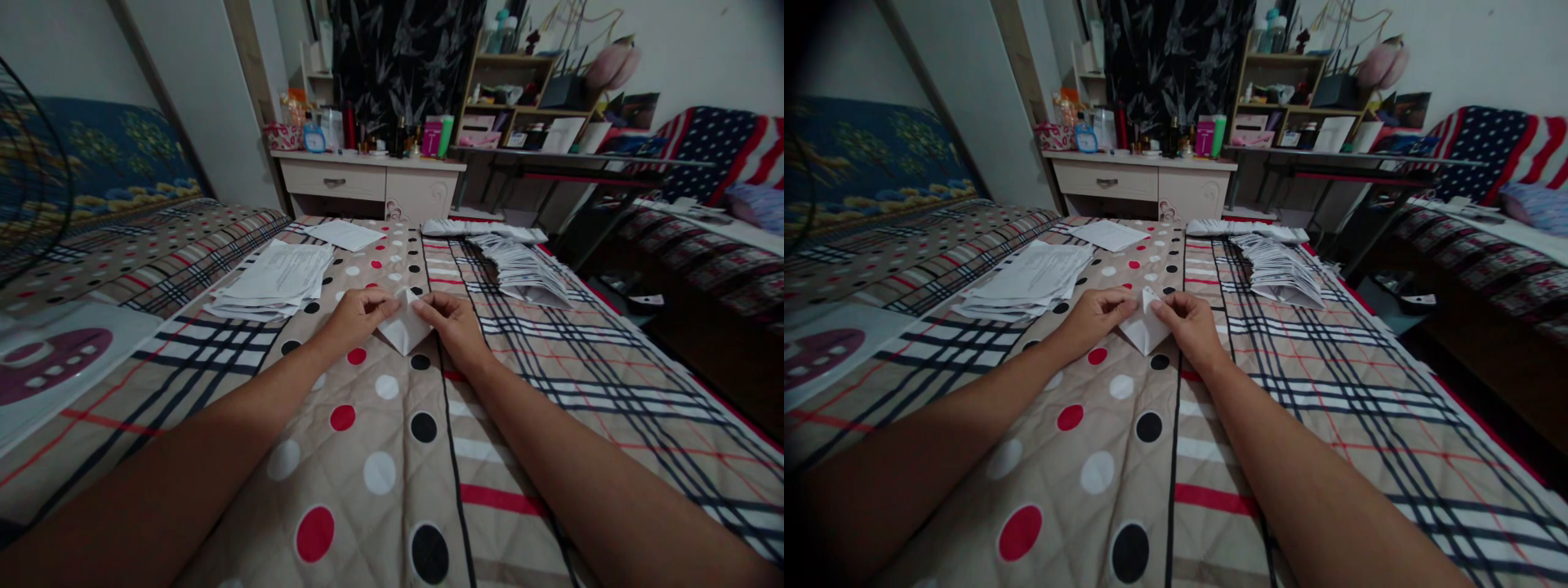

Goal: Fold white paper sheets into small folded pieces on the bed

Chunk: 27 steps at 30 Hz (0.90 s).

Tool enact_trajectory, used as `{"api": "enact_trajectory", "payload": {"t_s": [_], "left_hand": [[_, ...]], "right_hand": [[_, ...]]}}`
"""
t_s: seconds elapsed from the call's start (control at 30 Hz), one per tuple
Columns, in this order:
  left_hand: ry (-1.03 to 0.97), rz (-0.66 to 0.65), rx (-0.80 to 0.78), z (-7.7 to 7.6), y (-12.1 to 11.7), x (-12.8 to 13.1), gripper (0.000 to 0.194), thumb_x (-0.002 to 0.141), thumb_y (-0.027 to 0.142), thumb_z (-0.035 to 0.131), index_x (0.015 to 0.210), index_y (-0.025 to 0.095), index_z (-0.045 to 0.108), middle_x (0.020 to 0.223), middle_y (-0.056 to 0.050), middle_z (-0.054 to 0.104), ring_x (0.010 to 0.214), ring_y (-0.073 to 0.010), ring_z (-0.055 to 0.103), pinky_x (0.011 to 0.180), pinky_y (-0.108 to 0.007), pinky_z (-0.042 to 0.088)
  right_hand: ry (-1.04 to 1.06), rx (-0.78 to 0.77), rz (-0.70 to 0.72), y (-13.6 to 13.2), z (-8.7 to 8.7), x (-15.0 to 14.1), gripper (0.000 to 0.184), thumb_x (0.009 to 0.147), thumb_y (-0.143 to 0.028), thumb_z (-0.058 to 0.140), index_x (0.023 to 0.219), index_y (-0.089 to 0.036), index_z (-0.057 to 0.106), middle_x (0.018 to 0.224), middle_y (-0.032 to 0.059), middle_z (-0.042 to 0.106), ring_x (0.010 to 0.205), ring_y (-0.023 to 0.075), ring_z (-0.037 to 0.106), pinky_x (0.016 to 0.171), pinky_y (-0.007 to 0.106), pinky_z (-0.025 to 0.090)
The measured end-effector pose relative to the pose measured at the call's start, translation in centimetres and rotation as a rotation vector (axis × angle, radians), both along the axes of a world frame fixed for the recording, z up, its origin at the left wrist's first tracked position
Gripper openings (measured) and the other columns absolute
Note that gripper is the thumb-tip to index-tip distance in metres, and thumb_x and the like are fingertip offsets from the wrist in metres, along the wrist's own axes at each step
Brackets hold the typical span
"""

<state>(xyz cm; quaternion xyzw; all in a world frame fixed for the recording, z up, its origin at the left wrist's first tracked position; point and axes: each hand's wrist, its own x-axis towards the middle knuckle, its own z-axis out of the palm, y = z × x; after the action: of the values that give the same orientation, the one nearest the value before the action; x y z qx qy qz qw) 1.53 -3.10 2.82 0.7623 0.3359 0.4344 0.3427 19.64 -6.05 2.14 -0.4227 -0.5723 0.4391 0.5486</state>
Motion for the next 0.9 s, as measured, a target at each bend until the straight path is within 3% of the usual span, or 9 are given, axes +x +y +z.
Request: {"api": "enact_trajectory", "payload": {"t_s": [0.27, 0.47, 0.73, 0.83, 0.9], "left_hand": [[0.029, -0.035, 0.079, 0.4, -0.4, 0.3, 0.030, 0.088, 0.032, 0.055, 0.066, 0.014, 0.065, 0.075, -0.004, 0.064, 0.074, -0.0150, 0.058, 0.071, -0.027, 0.045], [0.071, -0.024, 0.125, 0.5, -0.7, 0.6, 0.032, 0.089, 0.032, 0.053, 0.061, 0.015, 0.059, 0.068, -0.002, 0.057, 0.069, -0.0140, 0.054, 0.065, -0.026, 0.042], [0.023, 0.034, -0.042, 0.3, -0.8, 0.7, 0.037, 0.088, 0.041, 0.050, 0.062, 0.016, 0.055, 0.062, 0.001, 0.050, 0.061, -0.0125, 0.046, 0.058, -0.025, 0.037], [0.017, 0.025, -0.084, 0.6, -1.1, 0.6, 0.029, 0.079, 0.044, 0.064, 0.075, 0.014, 0.063, 0.068, 0.001, 0.057, 0.063, -0.0128, 0.050, 0.059, -0.024, 0.039], [0.044, 0.003, -0.086, 0.7, -1.2, 0.6, 0.035, 0.067, 0.038, 0.077, 0.089, 0.014, 0.066, 0.074, 0.001, 0.061, 0.064, -0.0127, 0.052, 0.059, -0.024, 0.041]], "right_hand": [[-0.013, 0.073, -0.071, 0.0, 0.1, 0.0, 0.029, 0.066, -0.041, 0.079, 0.064, -0.017, 0.064, 0.064, 0.0002, 0.060, 0.058, 0.0115, 0.049, 0.054, 0.024, 0.036], [-0.019, 0.016, -0.031, -0.3, 0.3, -0.2, 0.034, 0.065, -0.046, 0.080, 0.065, -0.016, 0.063, 0.062, -0.0008, 0.058, 0.055, 0.0101, 0.047, 0.050, 0.024, 0.034], [0.004, -0.023, 0.009, -0.4, 0.2, -0.4, 0.037, 0.063, -0.047, 0.081, 0.061, -0.017, 0.058, 0.057, -0.0023, 0.055, 0.051, 0.0095, 0.043, 0.048, 0.024, 0.031], [0.042, -0.016, -0.012, -0.3, 0.2, -0.2, 0.034, 0.065, -0.045, 0.079, 0.061, -0.017, 0.060, 0.059, -0.0017, 0.056, 0.053, 0.0099, 0.045, 0.050, 0.024, 0.032], [0.070, -0.025, -0.031, -0.2, 0.1, 0.0, 0.033, 0.066, -0.044, 0.079, 0.062, -0.017, 0.061, 0.059, -0.0014, 0.057, 0.053, 0.0100, 0.045, 0.050, 0.024, 0.032]]}}
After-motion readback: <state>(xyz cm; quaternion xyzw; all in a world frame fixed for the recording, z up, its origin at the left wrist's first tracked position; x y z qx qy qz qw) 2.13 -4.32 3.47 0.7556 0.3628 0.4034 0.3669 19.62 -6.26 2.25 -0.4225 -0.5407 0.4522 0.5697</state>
